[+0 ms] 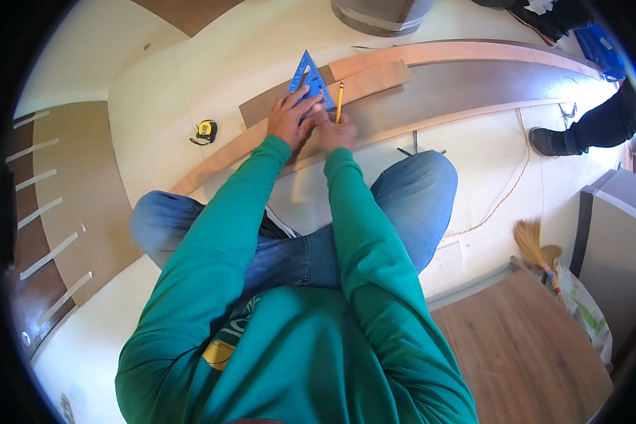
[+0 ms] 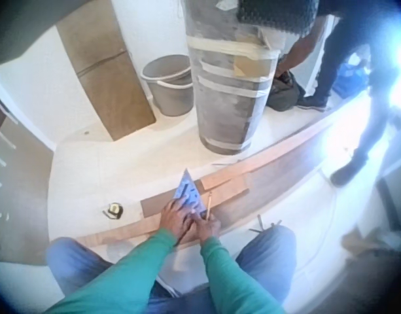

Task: The person measures and marks a wooden plank using a tape measure, pencil, and speed square. They then use a hand saw to cut the plank along the marked line. The person repeats the measuring and marking process on another plank.

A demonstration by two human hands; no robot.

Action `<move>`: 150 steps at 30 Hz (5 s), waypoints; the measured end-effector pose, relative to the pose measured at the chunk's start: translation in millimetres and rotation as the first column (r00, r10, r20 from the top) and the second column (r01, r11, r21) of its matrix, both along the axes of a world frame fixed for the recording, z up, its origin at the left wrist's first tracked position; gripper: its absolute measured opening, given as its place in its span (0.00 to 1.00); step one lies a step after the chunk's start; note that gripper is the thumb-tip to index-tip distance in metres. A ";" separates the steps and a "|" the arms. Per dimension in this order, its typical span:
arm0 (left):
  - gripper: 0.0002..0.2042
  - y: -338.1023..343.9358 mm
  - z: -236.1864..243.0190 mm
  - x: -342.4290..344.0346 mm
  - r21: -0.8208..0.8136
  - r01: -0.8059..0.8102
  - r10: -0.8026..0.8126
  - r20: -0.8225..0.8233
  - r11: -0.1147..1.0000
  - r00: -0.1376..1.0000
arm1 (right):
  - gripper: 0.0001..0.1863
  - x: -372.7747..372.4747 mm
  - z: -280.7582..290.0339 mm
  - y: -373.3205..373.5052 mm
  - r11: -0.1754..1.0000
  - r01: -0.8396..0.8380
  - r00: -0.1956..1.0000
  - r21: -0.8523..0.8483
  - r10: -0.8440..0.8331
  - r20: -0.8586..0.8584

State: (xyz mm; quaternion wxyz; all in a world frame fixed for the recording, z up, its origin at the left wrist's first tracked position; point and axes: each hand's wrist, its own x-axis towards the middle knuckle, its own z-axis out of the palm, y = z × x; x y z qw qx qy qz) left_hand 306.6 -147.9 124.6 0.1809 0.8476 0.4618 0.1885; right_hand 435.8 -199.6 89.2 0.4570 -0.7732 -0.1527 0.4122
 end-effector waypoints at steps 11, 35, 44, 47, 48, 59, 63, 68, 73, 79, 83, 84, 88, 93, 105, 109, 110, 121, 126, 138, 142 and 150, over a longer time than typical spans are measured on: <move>0.24 8.3 -3.6 -3.9 0.008 -0.152 0.151 0.085 0.988 0.985 | 0.26 88.5 22.8 64.9 0.640 -0.764 0.301 -0.075 0.457 0.837; 0.23 -7.6 -17.1 -18.2 -0.082 0.019 -0.018 0.014 0.996 1.000 | 0.31 108.0 13.5 35.5 0.601 -0.781 0.454 -0.170 0.733 0.507; 0.22 -9.8 -25.5 -14.6 -0.066 0.013 -0.012 0.007 0.998 1.000 | 0.32 111.9 11.6 32.4 0.619 -0.779 0.503 -0.100 0.712 0.490; 0.24 -12.9 -26.3 -10.4 -0.065 -0.040 0.039 -0.009 0.997 0.999 | 0.33 112.3 13.7 33.8 0.598 -0.798 0.482 -0.071 0.705 0.520; 0.24 -12.5 -26.4 -9.9 -0.062 -0.039 0.038 -0.021 0.997 0.999 | 0.32 112.3 14.4 33.6 0.606 -0.791 0.490 -0.081 0.708 0.508; 0.34 -15.6 -14.3 -1.7 -0.131 -0.301 0.301 -0.027 0.944 0.953 | 0.31 112.1 17.0 33.8 0.605 -0.792 0.486 -0.083 0.707 0.513; 0.37 -15.5 -12.4 -6.7 -0.137 -0.275 0.266 -0.076 0.952 0.961 | 0.32 109.9 22.0 38.4 0.611 -0.772 0.482 -0.177 0.743 0.464; 0.32 -16.5 -11.3 -5.6 -0.204 -0.287 0.279 -0.068 0.936 0.958 | 0.32 112.2 19.6 34.5 0.586 -0.802 0.442 -0.118 0.714 0.543; 0.30 -15.9 -9.5 -6.9 -0.142 -0.244 0.242 -0.032 0.959 0.970 | 0.32 111.1 15.8 35.5 0.610 -0.776 0.476 -0.158 0.732 0.487; 0.30 -17.7 -8.5 -6.8 -0.093 -0.222 0.216 -0.064 0.971 0.974 | 0.31 110.1 17.1 36.1 0.616 -0.773 0.469 -0.154 0.718 0.515; 0.29 -18.8 -12.9 -8.2 -0.091 -0.231 0.226 -0.056 0.969 0.972 | 0.31 109.3 15.8 35.1 0.634 -0.762 0.506 -0.134 0.711 0.489; 0.29 -19.5 -14.0 -8.9 -0.094 -0.233 0.229 -0.050 0.968 0.972 | 0.30 108.0 16.1 35.2 0.638 -0.758 0.509 -0.134 0.708 0.490; 0.28 -19.8 -14.7 -8.2 -0.098 -0.225 0.223 -0.025 0.969 0.974 | 0.29 107.7 12.8 34.2 0.643 -0.756 0.509 -0.126 0.697 0.504; 0.28 -17.6 -13.6 -10.9 -0.128 -0.220 0.220 -0.016 0.967 0.975 | 0.28 102.6 14.2 34.7 0.630 -0.763 0.495 -0.149 0.716 0.491; 0.26 -19.9 -16.6 -11.9 -0.114 -0.226 0.227 -0.001 0.967 0.974 | 0.23 92.1 20.5 39.4 0.668 -0.712 0.546 -0.215 0.720 0.428; 0.26 -20.1 -16.2 -11.3 -0.143 -0.229 0.233 0.016 0.963 0.972 | 0.23 94.6 10.9 40.4 0.667 -0.718 0.523 -0.198 0.705 0.479; 0.26 -20.5 -16.5 -12.9 -0.142 -0.233 0.238 0.015 0.962 0.971 | 0.23 93.3 11.5 40.1 0.659 -0.725 0.509 -0.197 0.707 0.491; 0.26 -19.8 -13.6 -11.6 -0.110 -0.239 0.237 -0.030 0.965 0.971 | 0.22 93.1 9.7 40.2 0.668 -0.720 0.480 -0.189 0.676 0.559; 0.26 -20.5 -14.7 -14.2 -0.113 -0.234 0.231 -0.038 0.966 0.972 | 0.22 90.7 14.1 39.8 0.672 -0.710 0.502 -0.209 0.692 0.520; 0.26 -20.6 -14.0 -10.4 -0.113 -0.250 0.247 -0.043 0.962 0.968 | 0.22 95.4 14.9 37.3 0.666 -0.733 0.512 -0.140 0.674 0.532; 0.25 -19.8 -16.3 -10.5 -0.121 -0.254 0.252 -0.030 0.960 0.967 | 0.22 94.6 17.4 37.0 0.666 -0.733 0.515 -0.139 0.677 0.525; 0.26 -19.9 -17.6 -10.4 -0.145 -0.237 0.239 -0.008 0.961 0.971 | 0.22 93.1 18.3 40.2 0.679 -0.712 0.548 -0.181 0.697 0.462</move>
